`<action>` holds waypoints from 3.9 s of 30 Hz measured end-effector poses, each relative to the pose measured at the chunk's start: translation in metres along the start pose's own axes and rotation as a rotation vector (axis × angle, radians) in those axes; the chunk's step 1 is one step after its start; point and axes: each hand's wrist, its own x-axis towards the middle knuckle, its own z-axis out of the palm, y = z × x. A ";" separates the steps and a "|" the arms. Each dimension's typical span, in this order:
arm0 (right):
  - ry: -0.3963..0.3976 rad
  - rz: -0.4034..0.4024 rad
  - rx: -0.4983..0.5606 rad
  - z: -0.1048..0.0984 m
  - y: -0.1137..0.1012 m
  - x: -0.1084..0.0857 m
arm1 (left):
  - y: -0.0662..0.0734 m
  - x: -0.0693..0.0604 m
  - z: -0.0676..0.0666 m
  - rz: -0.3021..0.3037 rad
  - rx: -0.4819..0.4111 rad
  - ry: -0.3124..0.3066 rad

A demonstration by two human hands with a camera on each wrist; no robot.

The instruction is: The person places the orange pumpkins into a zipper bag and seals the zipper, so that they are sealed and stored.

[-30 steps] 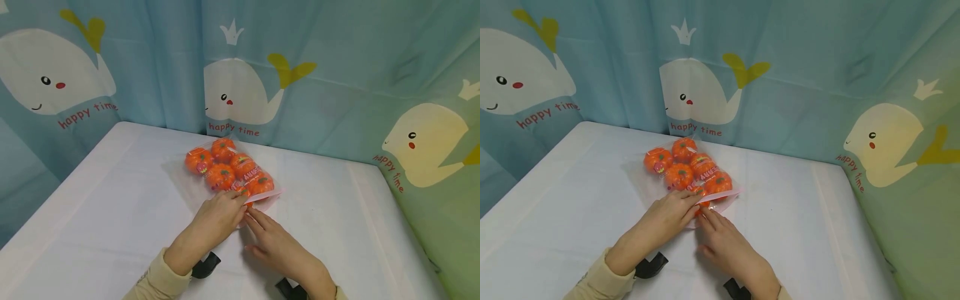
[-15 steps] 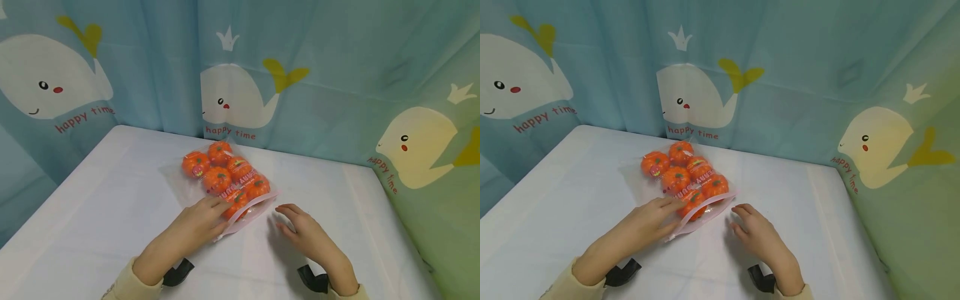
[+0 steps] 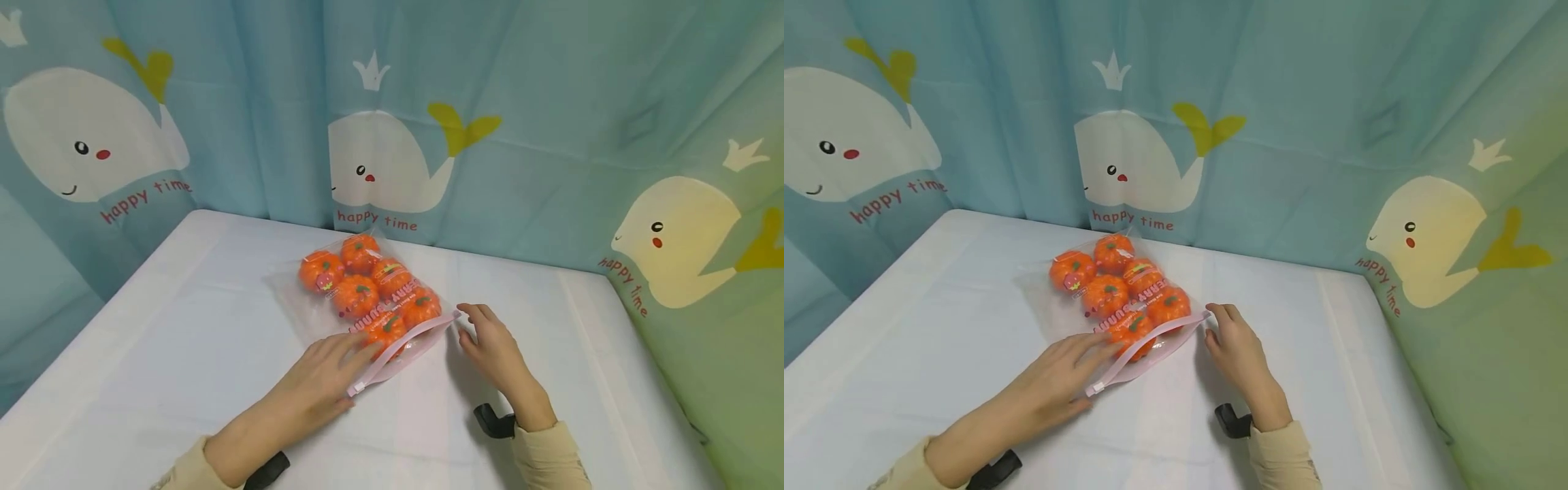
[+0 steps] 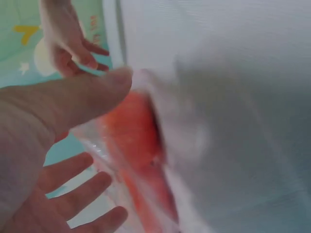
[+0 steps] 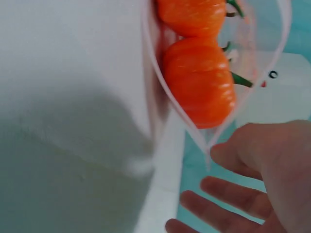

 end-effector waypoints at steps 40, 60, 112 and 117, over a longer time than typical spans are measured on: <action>0.324 -0.245 0.030 -0.011 -0.004 0.028 | -0.024 0.012 -0.035 -0.014 0.102 0.216; 0.368 -0.344 0.202 -0.099 -0.029 0.041 | -0.035 0.039 -0.095 -0.049 -0.049 0.387; 0.246 -0.156 0.423 -0.131 -0.048 0.017 | -0.029 0.067 -0.101 -0.336 -0.786 0.294; 0.266 -0.152 0.416 -0.136 -0.050 0.018 | -0.029 0.066 -0.104 -0.357 -0.830 0.326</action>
